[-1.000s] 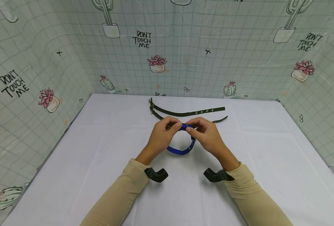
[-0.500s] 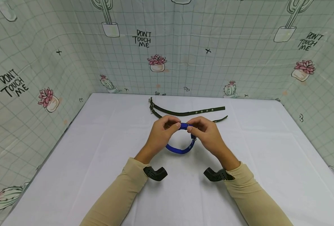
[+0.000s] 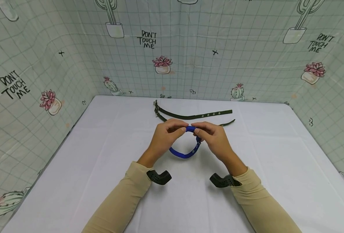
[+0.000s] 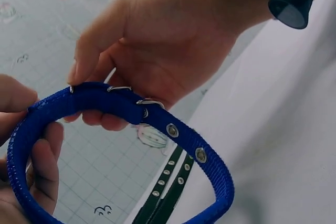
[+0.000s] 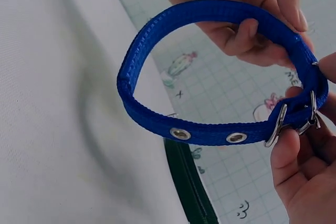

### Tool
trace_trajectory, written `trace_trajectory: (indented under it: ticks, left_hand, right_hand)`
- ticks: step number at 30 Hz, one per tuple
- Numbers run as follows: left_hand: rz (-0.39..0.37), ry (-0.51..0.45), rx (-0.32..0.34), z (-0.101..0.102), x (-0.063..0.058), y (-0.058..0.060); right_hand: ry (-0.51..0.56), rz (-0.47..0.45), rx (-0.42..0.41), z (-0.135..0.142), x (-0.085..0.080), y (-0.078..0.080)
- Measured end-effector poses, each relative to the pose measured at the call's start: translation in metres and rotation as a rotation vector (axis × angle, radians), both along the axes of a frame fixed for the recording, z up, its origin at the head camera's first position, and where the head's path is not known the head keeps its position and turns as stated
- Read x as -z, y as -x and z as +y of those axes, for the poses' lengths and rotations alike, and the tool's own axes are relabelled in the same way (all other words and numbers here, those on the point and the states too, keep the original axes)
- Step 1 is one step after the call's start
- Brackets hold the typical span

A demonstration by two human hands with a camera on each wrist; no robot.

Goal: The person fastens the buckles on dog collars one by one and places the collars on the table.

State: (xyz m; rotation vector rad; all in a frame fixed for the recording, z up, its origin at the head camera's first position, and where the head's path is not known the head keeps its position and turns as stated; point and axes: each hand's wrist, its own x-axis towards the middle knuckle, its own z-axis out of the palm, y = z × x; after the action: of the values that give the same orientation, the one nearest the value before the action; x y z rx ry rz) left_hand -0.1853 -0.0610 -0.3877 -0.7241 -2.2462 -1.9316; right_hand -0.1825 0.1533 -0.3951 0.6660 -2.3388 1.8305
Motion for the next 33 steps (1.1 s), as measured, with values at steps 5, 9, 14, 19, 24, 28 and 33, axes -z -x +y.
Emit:
trace_trajectory:
  ticks: [5, 9, 14, 19, 24, 28, 33]
  left_hand:
    - [-0.011, 0.013, -0.010, 0.000, 0.000, 0.000]
    - [-0.024, -0.015, -0.040, 0.001, 0.000, 0.000]
    - [-0.084, -0.070, -0.079, 0.002, 0.002, 0.000]
    - [-0.208, -0.173, -0.118, 0.001, 0.003, 0.003]
    - [-0.276, -0.241, -0.142, -0.001, 0.002, 0.003]
    - [-0.304, -0.262, -0.168, 0.000, 0.001, 0.004]
    - [-0.267, -0.209, -0.150, 0.000, 0.001, 0.005]
  right_hand:
    - [0.036, -0.019, 0.047, -0.001, 0.002, 0.000]
    - [0.091, -0.042, 0.093, -0.004, 0.005, 0.000]
    - [0.099, -0.042, 0.116, -0.006, 0.007, 0.001]
    - [0.059, -0.057, 0.086, -0.008, 0.006, 0.001]
    - [-0.009, -0.098, 0.042, -0.009, 0.007, 0.001]
    - [-0.035, -0.114, -0.007, -0.009, 0.010, 0.002]
    - [-0.018, -0.089, 0.009, -0.008, 0.011, 0.002]
